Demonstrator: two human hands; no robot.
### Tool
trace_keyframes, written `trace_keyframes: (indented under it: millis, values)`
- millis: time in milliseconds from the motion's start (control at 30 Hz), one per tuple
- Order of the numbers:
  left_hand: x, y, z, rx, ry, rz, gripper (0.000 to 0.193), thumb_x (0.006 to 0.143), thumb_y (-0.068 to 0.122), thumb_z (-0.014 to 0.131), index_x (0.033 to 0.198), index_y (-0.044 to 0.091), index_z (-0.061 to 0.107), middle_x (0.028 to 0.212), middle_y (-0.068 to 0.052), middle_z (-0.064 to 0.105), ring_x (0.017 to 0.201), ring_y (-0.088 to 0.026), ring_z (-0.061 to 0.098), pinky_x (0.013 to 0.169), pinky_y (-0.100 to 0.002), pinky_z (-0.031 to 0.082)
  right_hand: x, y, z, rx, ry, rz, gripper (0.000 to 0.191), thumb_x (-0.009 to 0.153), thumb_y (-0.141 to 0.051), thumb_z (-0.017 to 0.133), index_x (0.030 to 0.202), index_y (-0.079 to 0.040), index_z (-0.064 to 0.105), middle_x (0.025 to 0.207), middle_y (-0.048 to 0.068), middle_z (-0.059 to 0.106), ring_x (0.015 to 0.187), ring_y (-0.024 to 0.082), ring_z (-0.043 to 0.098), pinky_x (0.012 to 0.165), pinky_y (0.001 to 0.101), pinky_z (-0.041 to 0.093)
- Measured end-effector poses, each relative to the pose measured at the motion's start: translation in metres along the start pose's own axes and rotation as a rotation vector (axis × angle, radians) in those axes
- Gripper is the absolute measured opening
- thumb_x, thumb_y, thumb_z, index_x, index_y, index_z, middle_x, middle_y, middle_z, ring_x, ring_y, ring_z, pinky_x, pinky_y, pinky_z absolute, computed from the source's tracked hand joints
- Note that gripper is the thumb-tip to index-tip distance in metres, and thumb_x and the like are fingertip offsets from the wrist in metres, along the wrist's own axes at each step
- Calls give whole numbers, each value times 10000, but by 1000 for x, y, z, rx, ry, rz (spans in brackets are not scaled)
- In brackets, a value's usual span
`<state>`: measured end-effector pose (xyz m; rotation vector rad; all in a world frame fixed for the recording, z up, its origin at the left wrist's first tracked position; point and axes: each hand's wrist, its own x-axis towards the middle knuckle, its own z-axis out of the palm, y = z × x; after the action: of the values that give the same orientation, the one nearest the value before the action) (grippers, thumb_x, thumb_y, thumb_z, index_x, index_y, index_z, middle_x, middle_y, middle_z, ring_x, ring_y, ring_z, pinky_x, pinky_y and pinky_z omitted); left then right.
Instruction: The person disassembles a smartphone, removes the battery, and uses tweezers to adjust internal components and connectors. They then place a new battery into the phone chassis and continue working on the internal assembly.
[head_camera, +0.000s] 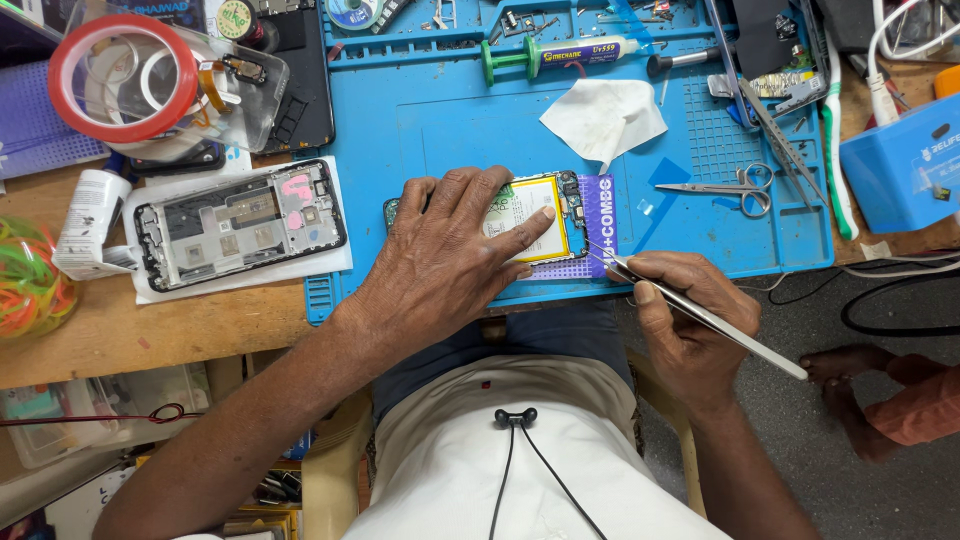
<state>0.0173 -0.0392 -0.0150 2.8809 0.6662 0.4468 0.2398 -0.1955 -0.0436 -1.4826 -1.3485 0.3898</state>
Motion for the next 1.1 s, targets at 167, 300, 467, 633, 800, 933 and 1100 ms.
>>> trace_keyframes:
  millis: [167,300,467,633,800,933,1100]
  values:
    - [1,0,-1,4,-7,0,521,910,393,718,1401,246,621,1374,-177,517,1250,-329,493,952,-524,396,0,-2,0,-12,-7,-7,126,1028,-53,668,1124,17,710,1075,160,744,957,190,754,849,289,634]
    - [1,0,-1,7,-6,2,524,908,393,721,1399,243,622,1373,-178,518,1245,-328,493,950,-524,398,-2,-2,1,-7,-5,-4,134,1021,-28,650,1136,16,705,1093,164,735,967,191,751,865,294,633]
    - [0,0,-1,11,-2,1,529,902,394,724,1398,241,622,1374,-175,517,1246,-327,492,951,-524,397,-4,0,2,-21,15,-33,137,1009,-7,656,1136,18,701,1102,172,728,969,197,747,864,297,629]
    - [1,1,0,-13,-7,-6,530,894,389,729,1394,244,629,1371,-172,515,1247,-328,488,946,-518,396,-5,2,3,-33,22,-53,139,1008,-5,648,1136,18,696,1100,167,733,976,196,751,868,297,633]
    - [0,0,-1,-14,-2,-4,528,898,390,730,1394,240,631,1374,-172,514,1248,-326,488,953,-518,394,-5,3,2,-20,21,-48,134,1015,-6,643,1137,16,693,1101,169,727,973,192,751,865,296,637]
    - [1,0,-2,-13,-5,-3,533,895,387,731,1397,240,628,1376,-170,515,1246,-326,489,948,-517,394,-4,3,1,-23,18,-61,128,1022,-26,653,1138,14,692,1098,165,728,973,194,749,863,292,636]
    - [1,0,-3,-2,-1,-1,529,898,389,731,1396,242,625,1372,-170,515,1251,-328,488,953,-520,394,-3,1,1,-30,19,-63,122,1029,-55,677,1131,10,696,1092,155,732,962,191,752,853,285,627]
